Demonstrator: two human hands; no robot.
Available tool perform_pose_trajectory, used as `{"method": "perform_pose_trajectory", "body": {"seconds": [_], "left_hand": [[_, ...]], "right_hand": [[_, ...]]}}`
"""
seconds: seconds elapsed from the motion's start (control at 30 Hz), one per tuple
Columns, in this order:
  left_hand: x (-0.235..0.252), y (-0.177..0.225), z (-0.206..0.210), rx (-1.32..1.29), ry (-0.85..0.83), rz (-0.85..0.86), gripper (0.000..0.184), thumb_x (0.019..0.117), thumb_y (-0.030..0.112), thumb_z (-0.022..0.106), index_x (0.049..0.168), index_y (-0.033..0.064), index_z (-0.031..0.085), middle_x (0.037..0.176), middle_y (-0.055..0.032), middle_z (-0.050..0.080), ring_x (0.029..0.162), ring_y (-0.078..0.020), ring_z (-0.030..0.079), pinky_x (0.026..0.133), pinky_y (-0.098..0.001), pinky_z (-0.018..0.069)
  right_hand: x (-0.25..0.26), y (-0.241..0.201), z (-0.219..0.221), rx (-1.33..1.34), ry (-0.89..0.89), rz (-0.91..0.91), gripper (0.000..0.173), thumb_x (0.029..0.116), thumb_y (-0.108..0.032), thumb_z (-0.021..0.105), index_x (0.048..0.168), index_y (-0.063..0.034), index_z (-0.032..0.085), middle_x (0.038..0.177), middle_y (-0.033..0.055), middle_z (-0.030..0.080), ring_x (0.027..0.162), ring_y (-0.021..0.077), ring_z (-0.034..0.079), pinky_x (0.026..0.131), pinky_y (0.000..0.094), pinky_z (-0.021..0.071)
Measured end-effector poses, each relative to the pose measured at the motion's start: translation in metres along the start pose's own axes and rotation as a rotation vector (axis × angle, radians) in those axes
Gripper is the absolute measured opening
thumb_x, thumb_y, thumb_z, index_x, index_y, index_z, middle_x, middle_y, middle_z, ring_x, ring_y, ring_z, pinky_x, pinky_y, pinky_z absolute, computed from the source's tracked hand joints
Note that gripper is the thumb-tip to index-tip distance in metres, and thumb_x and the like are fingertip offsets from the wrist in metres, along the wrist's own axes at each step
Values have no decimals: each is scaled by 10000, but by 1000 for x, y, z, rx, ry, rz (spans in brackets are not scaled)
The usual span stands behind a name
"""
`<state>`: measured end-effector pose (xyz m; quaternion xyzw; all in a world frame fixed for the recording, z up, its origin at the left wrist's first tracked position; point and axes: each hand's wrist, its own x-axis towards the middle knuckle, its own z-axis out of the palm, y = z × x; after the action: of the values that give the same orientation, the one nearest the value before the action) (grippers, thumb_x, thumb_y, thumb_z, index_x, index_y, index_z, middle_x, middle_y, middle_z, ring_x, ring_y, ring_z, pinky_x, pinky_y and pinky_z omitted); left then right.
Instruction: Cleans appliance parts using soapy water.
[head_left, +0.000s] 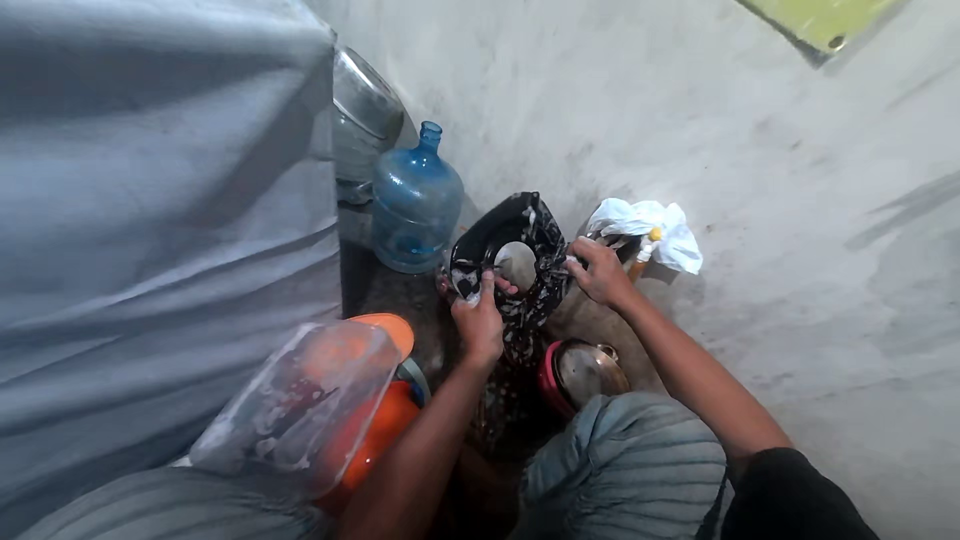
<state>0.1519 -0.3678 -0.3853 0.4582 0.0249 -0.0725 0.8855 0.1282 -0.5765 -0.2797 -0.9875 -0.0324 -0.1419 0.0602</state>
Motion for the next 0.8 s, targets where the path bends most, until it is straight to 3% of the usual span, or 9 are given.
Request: {"method": "perform_pose_trajectory", "body": {"seconds": [0.13,0.2,0.27,0.37,0.47,0.53,0.63,0.67,0.8], "left_hand": [[-2,-10,6,-69,46,-12,354,1035,409,600,1089,67,674,860,-76,751,725,-189,727,674,-361,606],[0,-9,6,-78,73,2,326,1045,362,597,1109,49,658,855,-78,752,728,-187,730,690,-361,607],[4,-2,7,-55,91,19,286,1055,310,588,1103,36,655,849,-63,758,745,-167,735,722,-350,606],[6,-1,6,-67,132,-17,298,1062,326,570,1100,44,658,857,-56,758,768,-164,735,737,-353,605],[4,0,8,-207,149,-139,366,1067,382,540,1117,36,648,895,-86,747,824,-219,732,779,-407,604],[-2,5,8,-278,134,-223,432,1054,455,539,1203,55,606,943,-88,729,871,-232,725,807,-437,605],[-3,6,9,-272,180,-255,454,1040,487,552,1194,65,615,939,-84,733,866,-226,717,790,-446,590],[-2,4,7,-248,188,-251,460,1038,496,550,1190,67,615,941,-77,731,865,-220,713,785,-439,586],[2,0,6,-193,190,-241,445,1040,492,546,1158,70,623,925,-67,723,846,-200,702,763,-417,581]], "right_hand": [[-5,2,-7,-138,-18,215,232,1029,-60,525,1183,58,653,1194,260,663,1128,415,661,1001,581,518],[-9,0,-10,-145,159,345,307,1047,-60,457,1277,74,610,1273,301,624,1199,457,622,1039,593,492],[-13,-1,-12,-97,419,338,334,1055,-70,418,1307,73,584,1270,301,610,1186,441,619,1026,563,503],[-21,-8,-11,-59,553,220,328,1028,-75,415,1280,61,574,1218,275,625,1108,394,651,935,542,545],[-22,-13,7,-144,421,-4,276,905,-37,520,1106,76,672,1098,270,663,1008,400,681,848,531,577],[-22,-17,23,-188,242,-21,238,942,-65,544,1097,60,673,1088,243,661,984,385,688,828,523,592],[-27,-37,42,-202,29,36,287,1034,-187,499,1124,40,650,1026,226,689,878,377,723,754,543,607],[-29,-47,45,-197,-59,17,294,1033,-218,509,1098,29,656,988,212,696,851,370,726,734,543,606],[-18,-66,38,-184,-368,-61,306,1001,-260,613,1138,9,660,1017,217,709,935,400,715,811,593,570]]}}
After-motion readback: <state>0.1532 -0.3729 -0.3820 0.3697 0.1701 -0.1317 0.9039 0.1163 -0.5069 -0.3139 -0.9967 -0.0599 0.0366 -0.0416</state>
